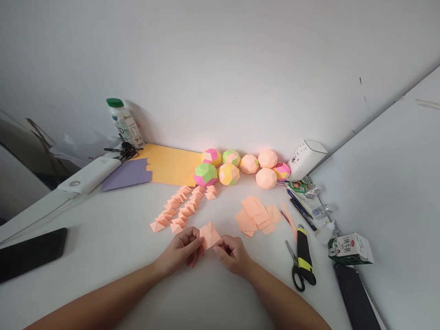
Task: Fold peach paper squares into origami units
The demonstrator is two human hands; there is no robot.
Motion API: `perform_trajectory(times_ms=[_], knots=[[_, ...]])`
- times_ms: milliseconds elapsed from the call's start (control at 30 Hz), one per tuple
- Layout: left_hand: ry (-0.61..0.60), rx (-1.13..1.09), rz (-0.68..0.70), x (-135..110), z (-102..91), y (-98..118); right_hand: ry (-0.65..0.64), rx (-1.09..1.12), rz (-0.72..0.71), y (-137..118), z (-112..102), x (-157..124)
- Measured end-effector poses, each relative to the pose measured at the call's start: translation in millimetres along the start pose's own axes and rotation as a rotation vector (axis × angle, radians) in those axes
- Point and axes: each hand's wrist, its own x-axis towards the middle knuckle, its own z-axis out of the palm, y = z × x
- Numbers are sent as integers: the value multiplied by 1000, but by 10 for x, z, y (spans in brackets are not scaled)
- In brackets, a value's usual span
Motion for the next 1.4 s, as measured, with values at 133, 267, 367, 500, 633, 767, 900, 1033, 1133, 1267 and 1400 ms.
perform_trajectory(times_ms=[133,267,367,500,633,767,900,1033,1133,1267,1400], knots=[[-19,9,-8,0,0,-14,18,-28,4,-4,1,7],[-33,26,-12,-19,15,21,9,-26,16,-22,0,13],[-38,52,-18,-27,13,28,7,-42,17,-34,-2,14],[-49,87,-25,-19,-13,-9,10,-61,-2,-36,-8,13],[-61,106,-26,-29,-21,-19,6,-53,-8,-37,-12,11],[-65,109,-26,-58,-4,19,-3,-32,3,-37,-12,13],[-74,79,4,-56,13,50,-34,-33,8,-32,-10,14],[-54,39,10,-27,18,30,-74,-19,-5,-26,-7,10],[-61,5,28,-14,14,11,-54,15,21,-26,-11,12],[-110,-27,58,-22,15,12,-36,128,85,-26,-21,24],[-140,-16,62,-32,11,-16,-3,213,110,-3,-22,30]])
